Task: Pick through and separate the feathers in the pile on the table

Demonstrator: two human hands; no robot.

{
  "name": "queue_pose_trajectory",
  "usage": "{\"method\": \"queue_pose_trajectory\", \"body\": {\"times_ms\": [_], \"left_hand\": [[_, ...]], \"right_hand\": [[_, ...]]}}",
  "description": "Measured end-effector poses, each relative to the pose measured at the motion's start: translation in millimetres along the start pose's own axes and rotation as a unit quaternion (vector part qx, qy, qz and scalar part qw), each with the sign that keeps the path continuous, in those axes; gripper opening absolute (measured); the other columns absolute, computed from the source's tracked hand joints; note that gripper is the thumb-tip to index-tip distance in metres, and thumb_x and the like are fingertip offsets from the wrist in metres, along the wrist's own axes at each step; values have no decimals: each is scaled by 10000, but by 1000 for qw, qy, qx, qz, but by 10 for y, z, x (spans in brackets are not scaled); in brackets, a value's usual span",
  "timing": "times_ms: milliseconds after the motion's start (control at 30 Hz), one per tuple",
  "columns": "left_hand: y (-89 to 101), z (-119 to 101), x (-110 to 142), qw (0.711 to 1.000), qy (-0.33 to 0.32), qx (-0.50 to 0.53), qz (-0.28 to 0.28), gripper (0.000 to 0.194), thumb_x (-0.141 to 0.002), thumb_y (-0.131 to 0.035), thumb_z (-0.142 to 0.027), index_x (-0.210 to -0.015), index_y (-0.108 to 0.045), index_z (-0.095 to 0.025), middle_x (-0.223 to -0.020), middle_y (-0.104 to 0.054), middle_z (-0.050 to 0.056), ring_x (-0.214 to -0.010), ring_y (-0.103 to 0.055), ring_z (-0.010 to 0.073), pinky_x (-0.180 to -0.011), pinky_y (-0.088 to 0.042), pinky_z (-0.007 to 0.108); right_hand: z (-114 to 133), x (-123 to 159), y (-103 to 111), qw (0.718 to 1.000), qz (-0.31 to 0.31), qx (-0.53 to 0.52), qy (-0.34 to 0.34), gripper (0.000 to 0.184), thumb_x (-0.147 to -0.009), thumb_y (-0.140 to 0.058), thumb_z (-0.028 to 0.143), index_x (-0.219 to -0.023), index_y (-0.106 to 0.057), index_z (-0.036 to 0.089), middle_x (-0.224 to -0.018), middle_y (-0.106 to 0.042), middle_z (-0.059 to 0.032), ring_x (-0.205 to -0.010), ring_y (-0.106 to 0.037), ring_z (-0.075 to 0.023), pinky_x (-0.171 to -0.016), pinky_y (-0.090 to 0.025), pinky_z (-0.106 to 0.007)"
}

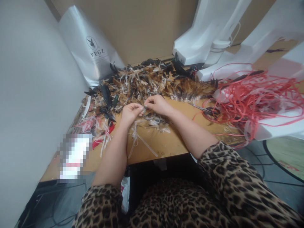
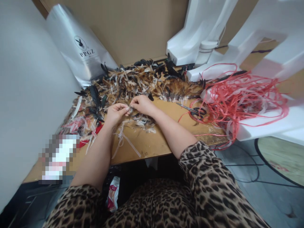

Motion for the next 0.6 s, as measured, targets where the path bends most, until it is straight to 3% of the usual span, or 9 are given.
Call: {"method": "queue_pose_trajectory", "body": {"times_ms": [400, 600], "left_hand": [[48, -52, 3, 989, 102, 103, -18, 308, -469, -779, -213, -703, -613, -100, -607, -628, 26, -565, -600, 92, -580, -478, 199], [43, -19, 10, 998, 47, 36, 15, 301, -526, -753, -252, -758, -627, -109, -653, -640, 35, -562, -586, 89, -545, -451, 192]], "right_hand": [[37, 25, -4, 993, 106, -38, 21, 142, -679, -557, 209, -702, -668, 124, -627, -616, 12, -592, -498, -80, -597, -350, -191], [-42, -3, -22, 991, 37, -126, -18, 213, -694, -556, 295, -724, -669, 117, -668, -636, -11, -598, -518, -83, -609, -385, -200]]}}
Point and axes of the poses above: each hand's wrist, its own x-axis away from the middle knuckle, its own y-axis out of the back of the hand, z = x × y, the point moved 1 cm from there along -x, towards the middle knuckle
